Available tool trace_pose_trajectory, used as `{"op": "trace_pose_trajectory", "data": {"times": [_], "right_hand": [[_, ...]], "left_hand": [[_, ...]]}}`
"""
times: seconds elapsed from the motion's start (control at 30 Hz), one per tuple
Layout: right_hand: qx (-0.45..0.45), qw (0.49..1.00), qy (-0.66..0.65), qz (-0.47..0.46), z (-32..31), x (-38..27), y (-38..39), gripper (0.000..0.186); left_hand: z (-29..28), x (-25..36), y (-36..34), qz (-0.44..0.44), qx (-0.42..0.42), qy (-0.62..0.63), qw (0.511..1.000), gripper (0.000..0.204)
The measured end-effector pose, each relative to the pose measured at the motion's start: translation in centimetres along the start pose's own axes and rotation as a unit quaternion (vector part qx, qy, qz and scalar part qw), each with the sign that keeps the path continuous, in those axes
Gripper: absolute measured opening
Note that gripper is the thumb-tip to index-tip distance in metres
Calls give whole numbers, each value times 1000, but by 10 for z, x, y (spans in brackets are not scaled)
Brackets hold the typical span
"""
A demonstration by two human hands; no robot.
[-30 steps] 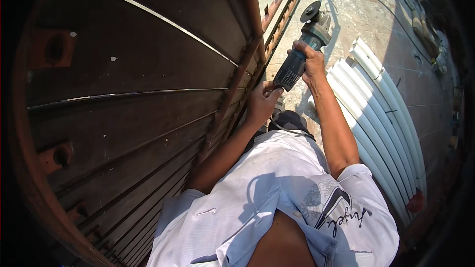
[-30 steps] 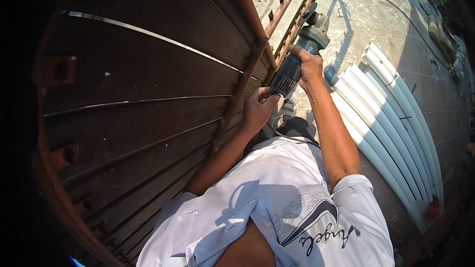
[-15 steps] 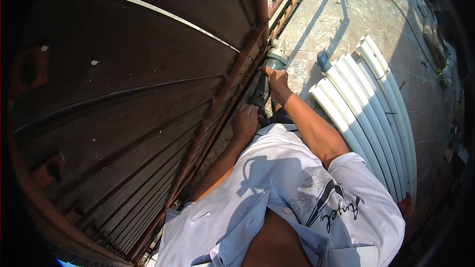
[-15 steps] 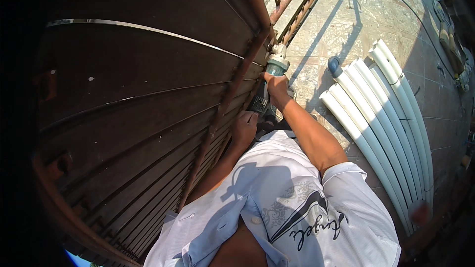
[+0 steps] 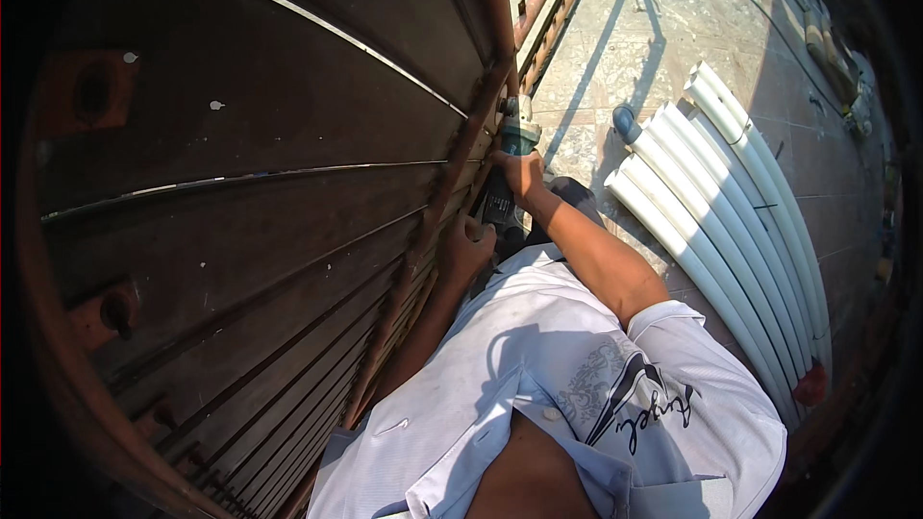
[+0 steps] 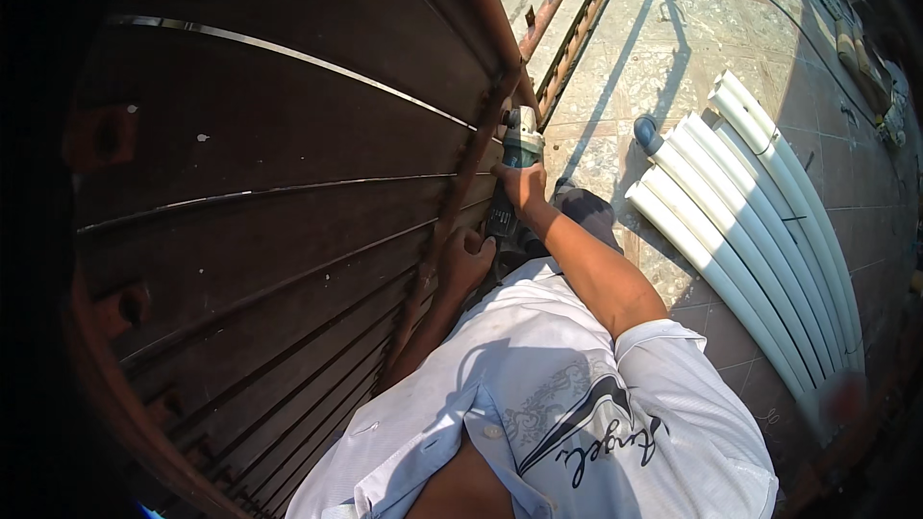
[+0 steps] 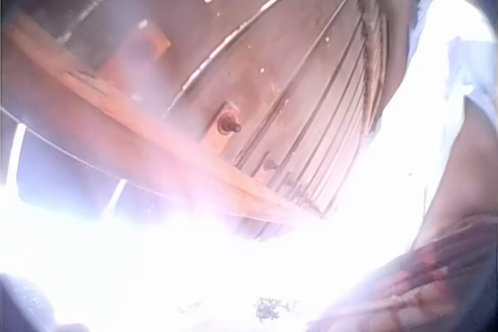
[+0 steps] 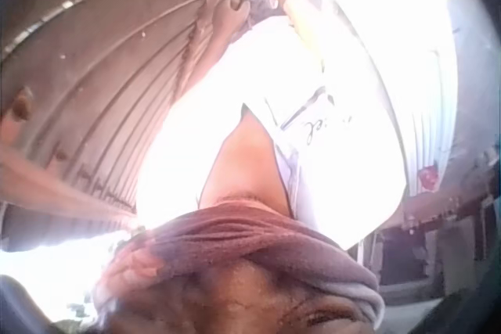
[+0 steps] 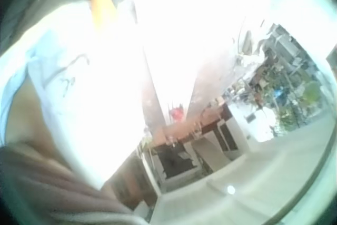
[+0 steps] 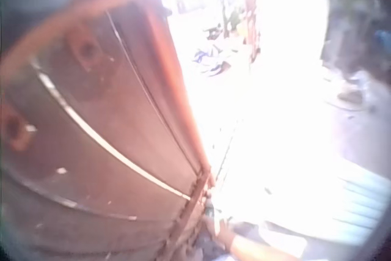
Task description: The person cuts and grinds metal on a gate using an angle grinder.
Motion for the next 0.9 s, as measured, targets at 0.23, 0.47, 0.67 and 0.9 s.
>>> {"op": "trace_pose_trajectory", "data": {"times": [0.23,0.47,0.67,0.9], "right_hand": [[-33,996,58,-57,25,23,-13,47],[5,993,75,-86,41,23,-25,66],[22,993,51,-102,43,21,-19,63],[9,995,80,-57,48,47,-39,80]], "left_hand": [[18,13,-53,176,-11,-4,984,88],[8,30,-92,221,21,-10,975,93],[13,7,-98,203,31,31,978,85],[11,17,-99,189,23,41,981,83]]}}
Point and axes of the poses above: each hand's wrist, its own y-axis away from the middle knuckle, its own z-axis out of the palm, x = y × z, the point moved 5 cm from there along -y, towards the middle knuckle, and after that the axes turned 1 degree about z, right-handed, at the moved point
